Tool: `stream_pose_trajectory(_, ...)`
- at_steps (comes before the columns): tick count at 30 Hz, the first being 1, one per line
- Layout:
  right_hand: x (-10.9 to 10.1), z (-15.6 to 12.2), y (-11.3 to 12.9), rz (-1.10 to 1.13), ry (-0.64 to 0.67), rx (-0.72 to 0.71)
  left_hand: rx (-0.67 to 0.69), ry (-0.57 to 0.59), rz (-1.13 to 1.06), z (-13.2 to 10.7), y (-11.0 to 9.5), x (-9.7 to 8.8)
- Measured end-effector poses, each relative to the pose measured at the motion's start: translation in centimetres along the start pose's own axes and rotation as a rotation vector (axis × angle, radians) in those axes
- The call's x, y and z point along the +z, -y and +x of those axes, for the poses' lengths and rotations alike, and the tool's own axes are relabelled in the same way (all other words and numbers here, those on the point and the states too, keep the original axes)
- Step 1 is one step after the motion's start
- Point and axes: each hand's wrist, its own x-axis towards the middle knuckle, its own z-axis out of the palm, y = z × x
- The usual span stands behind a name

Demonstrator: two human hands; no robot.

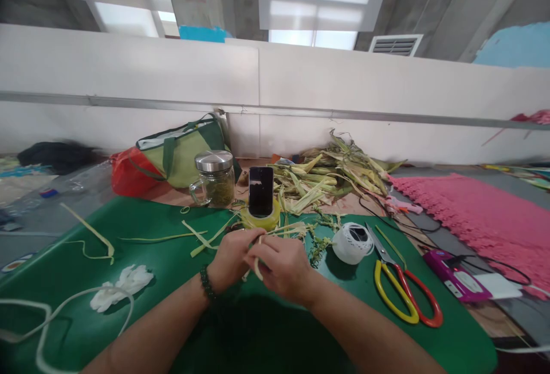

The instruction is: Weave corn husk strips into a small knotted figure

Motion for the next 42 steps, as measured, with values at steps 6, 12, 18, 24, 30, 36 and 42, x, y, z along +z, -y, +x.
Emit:
stream_pose_trajectory(6,0.2,-0.5,-0.8,0.069,-0.168,0.173,0.046,-0.159,-0.049,0.8,-0.1,0.1)
stream_pose_trajectory(12,0.6,0.1,-1.5,0.118,-0.19,0.158,-0.075,-0.091,-0.35,0.9,-0.2,0.3)
stream_pose_trajectory(18,1.1,0.0,-2.5,0.114,-0.197,0.193,-0.131,0.043,-0.547,0.7,-0.6,0.2)
stream_pose_trajectory(24,0.9,-0.3,-2.7,0.1,-0.219,0.254,-0.11,0.108,-0.582,0.7,-0.6,0.2)
stream_pose_trajectory(30,0.0,0.3,-2.6,-0.044,-0.191,0.157,-0.143,0.03,-0.596,0.9,-0.2,0.3)
stream_pose_trajectory(36,-0.5,0.2,-2.4,-0.338,-0.051,-0.121,-0.215,-0.055,-0.674,1.0,-0.4,-0.2)
stream_pose_trajectory(42,-0.1,0.1,-2.2,-0.223,-0.036,-0.17,-0.192,-0.033,-0.699,0.7,-0.7,0.2)
